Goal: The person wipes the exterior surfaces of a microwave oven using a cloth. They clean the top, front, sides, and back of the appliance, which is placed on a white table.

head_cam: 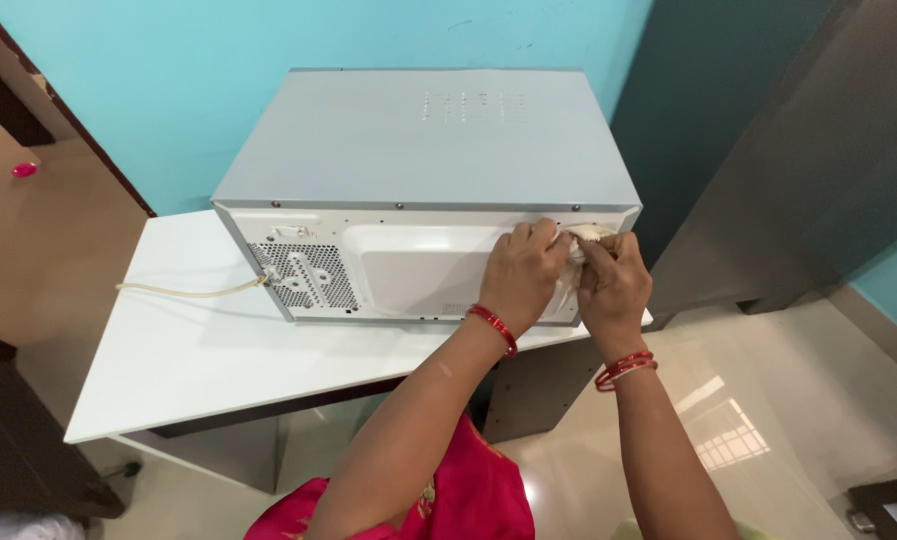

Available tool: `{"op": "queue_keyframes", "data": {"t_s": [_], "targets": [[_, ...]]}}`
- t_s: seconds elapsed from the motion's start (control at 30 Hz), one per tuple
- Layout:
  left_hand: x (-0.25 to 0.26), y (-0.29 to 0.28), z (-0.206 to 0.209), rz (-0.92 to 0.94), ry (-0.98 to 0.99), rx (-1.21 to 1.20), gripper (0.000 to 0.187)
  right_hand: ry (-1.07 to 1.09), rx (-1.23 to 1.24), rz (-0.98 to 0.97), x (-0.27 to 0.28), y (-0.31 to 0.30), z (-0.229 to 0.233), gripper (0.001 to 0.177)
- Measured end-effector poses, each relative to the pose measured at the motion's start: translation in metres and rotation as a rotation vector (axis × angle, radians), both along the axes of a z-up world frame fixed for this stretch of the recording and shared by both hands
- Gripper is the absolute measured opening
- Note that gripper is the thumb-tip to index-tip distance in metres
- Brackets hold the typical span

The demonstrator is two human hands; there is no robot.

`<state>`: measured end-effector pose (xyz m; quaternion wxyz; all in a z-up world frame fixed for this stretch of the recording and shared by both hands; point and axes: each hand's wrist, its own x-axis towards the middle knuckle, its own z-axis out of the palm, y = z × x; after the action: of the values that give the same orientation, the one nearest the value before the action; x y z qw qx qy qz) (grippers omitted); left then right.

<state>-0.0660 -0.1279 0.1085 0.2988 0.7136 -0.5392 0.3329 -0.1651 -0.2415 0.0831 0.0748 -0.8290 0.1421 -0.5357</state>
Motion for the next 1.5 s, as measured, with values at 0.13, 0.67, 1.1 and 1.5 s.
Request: {"op": "queue_keyframes", "data": {"t_s": [0.13, 0.67, 1.1, 1.5], "targets": [[0.009, 0.003, -0.009, 0.003, -0.134, 0.007, 0.026, 0.013, 0.062, 0.012, 0.011, -0.003, 0.002, 0.03], [0.063, 0.075, -0.019, 0.036, -0.227, 0.043, 0.037, 0.159, -0.059, -0.007, 0.062, 0.055, 0.019, 0.016], [0.093, 0.125, -0.029, 0.116, -0.256, -0.01, 0.035, 0.201, -0.099, 0.09, 0.102, 0.096, 0.02, 0.008], [0.116, 0.166, -0.037, 0.148, -0.205, -0.093, 0.029, 0.195, -0.14, 0.214, 0.136, 0.132, 0.021, 0.008]]}}
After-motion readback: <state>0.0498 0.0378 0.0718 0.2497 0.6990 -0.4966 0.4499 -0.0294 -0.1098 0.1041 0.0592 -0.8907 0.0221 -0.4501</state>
